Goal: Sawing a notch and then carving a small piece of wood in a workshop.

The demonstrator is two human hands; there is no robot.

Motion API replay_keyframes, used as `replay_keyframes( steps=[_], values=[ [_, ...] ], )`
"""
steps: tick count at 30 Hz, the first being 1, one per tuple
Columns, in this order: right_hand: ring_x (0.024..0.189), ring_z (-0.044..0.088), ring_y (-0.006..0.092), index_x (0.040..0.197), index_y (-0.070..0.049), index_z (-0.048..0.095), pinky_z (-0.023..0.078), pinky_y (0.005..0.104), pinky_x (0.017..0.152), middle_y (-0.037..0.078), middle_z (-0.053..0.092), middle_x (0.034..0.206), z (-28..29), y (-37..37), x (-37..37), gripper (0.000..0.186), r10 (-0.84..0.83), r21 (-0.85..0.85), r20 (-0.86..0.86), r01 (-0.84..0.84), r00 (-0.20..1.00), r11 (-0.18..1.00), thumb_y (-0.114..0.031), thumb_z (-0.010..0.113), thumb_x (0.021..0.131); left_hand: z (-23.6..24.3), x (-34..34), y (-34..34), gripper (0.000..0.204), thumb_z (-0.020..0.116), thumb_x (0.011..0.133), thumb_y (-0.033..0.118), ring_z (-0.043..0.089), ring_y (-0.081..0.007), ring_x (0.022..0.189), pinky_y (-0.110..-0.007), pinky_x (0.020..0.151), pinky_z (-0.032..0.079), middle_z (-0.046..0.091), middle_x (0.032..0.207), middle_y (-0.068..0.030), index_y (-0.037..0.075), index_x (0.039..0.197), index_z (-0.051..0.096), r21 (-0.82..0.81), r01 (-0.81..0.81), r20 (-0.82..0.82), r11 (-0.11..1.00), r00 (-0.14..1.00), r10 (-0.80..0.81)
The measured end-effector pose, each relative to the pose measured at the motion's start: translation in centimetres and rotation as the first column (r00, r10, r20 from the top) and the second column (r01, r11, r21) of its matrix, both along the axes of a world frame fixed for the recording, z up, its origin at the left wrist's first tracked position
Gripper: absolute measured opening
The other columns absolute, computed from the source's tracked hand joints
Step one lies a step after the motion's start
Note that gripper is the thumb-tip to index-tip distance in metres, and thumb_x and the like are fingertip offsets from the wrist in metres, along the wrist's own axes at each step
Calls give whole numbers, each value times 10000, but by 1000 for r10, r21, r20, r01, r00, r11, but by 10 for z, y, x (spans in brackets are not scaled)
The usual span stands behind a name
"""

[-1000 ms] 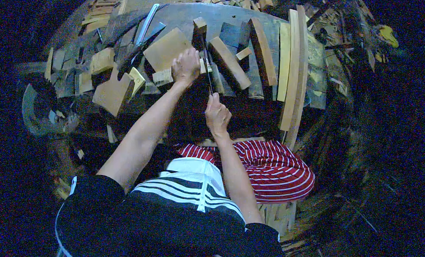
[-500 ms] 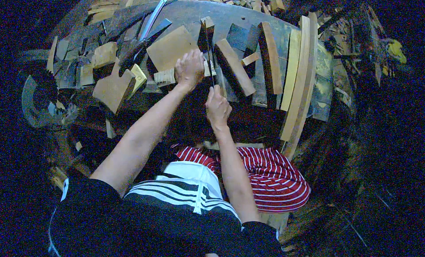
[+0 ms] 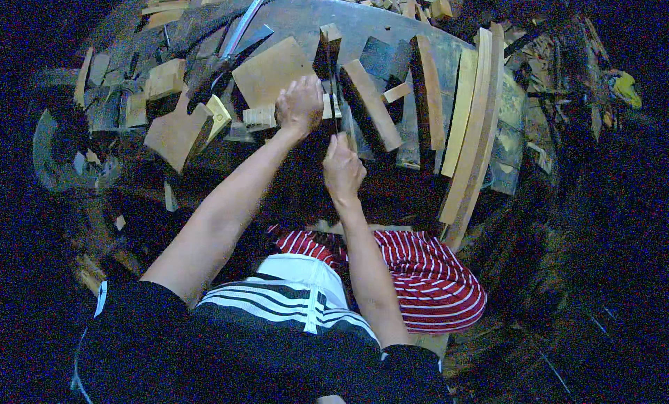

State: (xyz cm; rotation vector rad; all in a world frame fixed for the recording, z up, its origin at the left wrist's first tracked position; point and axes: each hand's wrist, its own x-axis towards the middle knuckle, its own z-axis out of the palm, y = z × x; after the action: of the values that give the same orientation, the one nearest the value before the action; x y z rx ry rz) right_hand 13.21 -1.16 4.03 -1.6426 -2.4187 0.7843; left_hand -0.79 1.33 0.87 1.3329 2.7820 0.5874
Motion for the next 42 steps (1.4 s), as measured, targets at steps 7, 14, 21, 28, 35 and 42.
replay_keyframes(
  steps=[7,14,21,28,35,42],
  values=[
    [639,598,432,962,-60,568,464,530,556,251,598,664,12,-19,15,305,71,-12,68,-70,995,997,-313,398,944,-7,-14,-2,187,462,860,255,589,-277,864,-456,744,430,605,863,-90,97,864,563,0,-14,51,1000,999,14],
    [636,601,428,1026,-87,549,476,524,567,246,605,667,4,-18,20,290,57,0,96,-58,994,998,-318,396,941,-7,-4,0,171,472,852,246,585,-278,865,-436,735,420,603,867,-90,103,868,562,31,-38,46,999,998,37],
    [640,602,433,1036,-91,551,480,527,578,248,611,691,8,11,-1,307,88,54,113,-95,990,994,-334,391,941,-3,-5,3,150,485,832,220,587,-264,883,-431,753,426,611,879,-76,103,875,569,-12,-1,80,1000,997,2],
    [670,601,438,1033,-84,553,474,537,606,254,612,700,10,-26,27,328,59,-50,172,-51,983,997,-346,380,942,-9,-7,0,154,478,834,212,592,-264,879,-429,747,430,620,879,-86,102,875,578,48,-84,85,995,993,80],
    [642,606,426,998,-100,526,478,531,573,245,618,704,2,12,-1,271,74,67,64,-78,995,995,-330,396,940,-11,-2,8,168,476,848,238,589,-265,867,-446,744,420,617,871,-83,105,880,573,25,-29,85,999,996,27],
    [669,600,443,1085,-96,546,465,548,592,262,610,711,10,-34,34,320,62,-69,160,-52,985,996,-333,382,946,-17,-11,-1,150,492,841,233,586,-259,857,-432,730,420,612,855,-83,106,867,568,26,-61,74,998,995,59]
  ],
)
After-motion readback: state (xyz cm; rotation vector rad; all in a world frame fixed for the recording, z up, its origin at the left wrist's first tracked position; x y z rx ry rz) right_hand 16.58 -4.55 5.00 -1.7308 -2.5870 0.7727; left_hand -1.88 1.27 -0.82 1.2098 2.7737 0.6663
